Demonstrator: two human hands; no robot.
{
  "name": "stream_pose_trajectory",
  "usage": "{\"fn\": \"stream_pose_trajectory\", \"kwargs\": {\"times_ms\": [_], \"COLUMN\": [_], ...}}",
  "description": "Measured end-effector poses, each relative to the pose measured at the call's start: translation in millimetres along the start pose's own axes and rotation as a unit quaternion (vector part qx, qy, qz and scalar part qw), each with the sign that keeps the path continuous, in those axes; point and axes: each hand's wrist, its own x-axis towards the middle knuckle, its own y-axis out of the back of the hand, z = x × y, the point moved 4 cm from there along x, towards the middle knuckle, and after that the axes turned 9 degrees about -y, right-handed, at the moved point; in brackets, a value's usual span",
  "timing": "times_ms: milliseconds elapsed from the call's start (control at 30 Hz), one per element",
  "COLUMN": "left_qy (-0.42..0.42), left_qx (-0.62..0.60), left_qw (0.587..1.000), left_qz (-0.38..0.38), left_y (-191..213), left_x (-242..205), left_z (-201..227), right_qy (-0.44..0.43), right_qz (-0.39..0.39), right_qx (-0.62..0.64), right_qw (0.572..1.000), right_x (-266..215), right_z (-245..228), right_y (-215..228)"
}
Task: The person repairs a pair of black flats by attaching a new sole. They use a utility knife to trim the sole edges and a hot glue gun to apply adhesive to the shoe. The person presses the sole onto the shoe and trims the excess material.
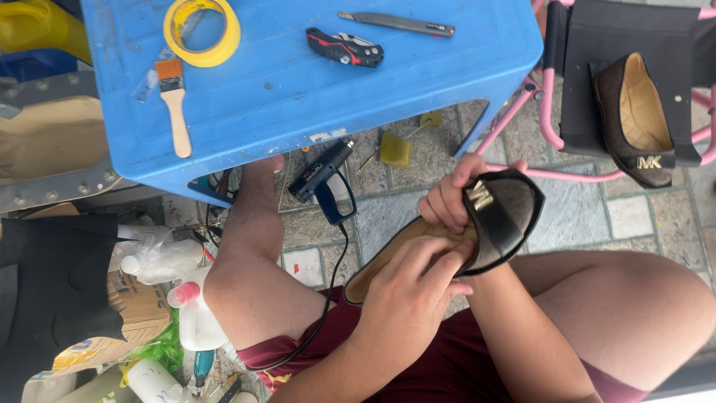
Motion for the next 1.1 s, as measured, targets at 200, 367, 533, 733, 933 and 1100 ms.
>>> {"fn": "stream_pose_trajectory", "kwargs": {"times_ms": [200, 367, 533, 733, 933, 1100], "left_qy": [0.055, 0.051, 0.052, 0.039, 0.024, 0.056], "left_qx": [0.037, 0.060, 0.088, 0.111, 0.087, 0.017], "left_qw": [0.994, 0.996, 0.995, 0.992, 0.995, 0.997], "left_qz": [-0.083, -0.045, -0.009, 0.040, 0.039, 0.049], "left_y": [-13.4, -0.9, 1.6, -5.4, -2.9, -11.7], "left_x": [-2.4, -5.4, -6.7, -2.7, -5.2, -11.3], "left_z": [-12.8, -11.2, -12.1, -16.8, -11.8, -36.3], "right_qy": [0.033, 0.045, 0.054, 0.079, 0.094, 0.112], "right_qz": [0.022, -0.034, -0.104, -0.060, -0.040, 0.090], "right_qx": [-0.033, -0.028, -0.031, -0.072, -0.088, -0.112], "right_qw": [0.999, 0.998, 0.993, 0.992, 0.991, 0.983], "right_x": [-2.1, 3.6, 19.2, 12.4, 7.8, 3.3], "right_z": [-6.0, -22.1, -26.5, -33.7, -38.7, -27.3], "right_y": [1.6, 0.2, -4.1, -10.8, -15.2, -29.0]}}
